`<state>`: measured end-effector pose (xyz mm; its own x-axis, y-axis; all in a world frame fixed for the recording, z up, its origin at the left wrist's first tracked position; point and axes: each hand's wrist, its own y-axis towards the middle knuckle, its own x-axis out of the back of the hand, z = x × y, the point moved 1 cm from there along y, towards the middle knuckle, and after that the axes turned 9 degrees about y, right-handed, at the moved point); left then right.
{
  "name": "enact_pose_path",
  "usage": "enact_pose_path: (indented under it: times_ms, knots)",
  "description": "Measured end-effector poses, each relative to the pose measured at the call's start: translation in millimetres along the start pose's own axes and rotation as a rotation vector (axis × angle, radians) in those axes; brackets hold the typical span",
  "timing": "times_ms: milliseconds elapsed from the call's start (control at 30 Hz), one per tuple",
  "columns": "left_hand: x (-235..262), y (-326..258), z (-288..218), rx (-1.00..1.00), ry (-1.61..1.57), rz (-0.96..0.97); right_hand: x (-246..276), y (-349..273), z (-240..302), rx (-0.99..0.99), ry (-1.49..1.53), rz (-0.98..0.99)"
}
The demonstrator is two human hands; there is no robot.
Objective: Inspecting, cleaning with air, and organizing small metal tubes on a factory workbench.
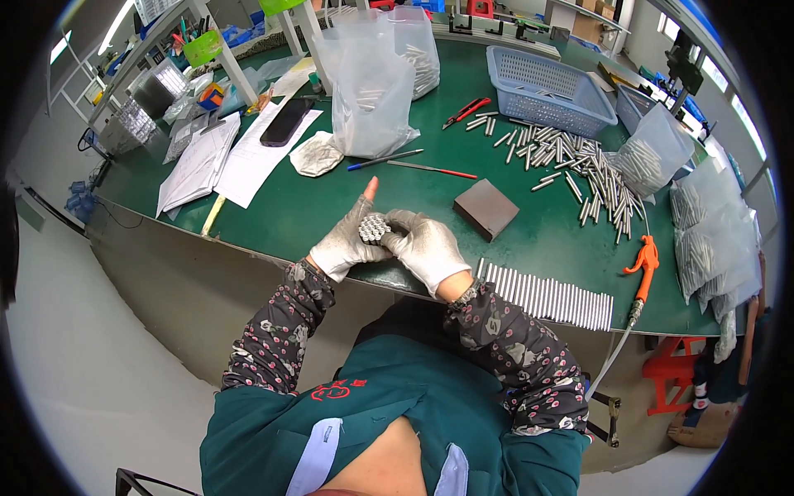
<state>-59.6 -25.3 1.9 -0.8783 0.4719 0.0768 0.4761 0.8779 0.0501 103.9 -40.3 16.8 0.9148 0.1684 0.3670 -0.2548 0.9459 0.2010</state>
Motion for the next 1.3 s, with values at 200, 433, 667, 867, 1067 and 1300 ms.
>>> enact_pose_path:
  times_ms: [200,433,667,867,1067,1300]
  knots:
    - [2,1,2,-0.041,0.025,-0.002,1,1,2,-0.007,0.017,0.014]
    - [2,4,10,-0.109,0.164,-0.039,-1,0,0,-0.003,0.036,0.007]
    - [-1,-1,4,-0.046,-0.04,-0.006,3,-3,2,-0.072,0.02,0.084]
    - [-4,0,-3,-0.02,0.074,-0.023,5,-6,3,-0.062,0.006,0.073]
    - [-7,0,-7,-0.017,0.094,-0.03,7,-5,-5,-0.023,-0.027,0.085]
    - [-9,2,-7,-0.012,0.138,-0.051,14,-9,-5,-0.06,-0.011,0.057]
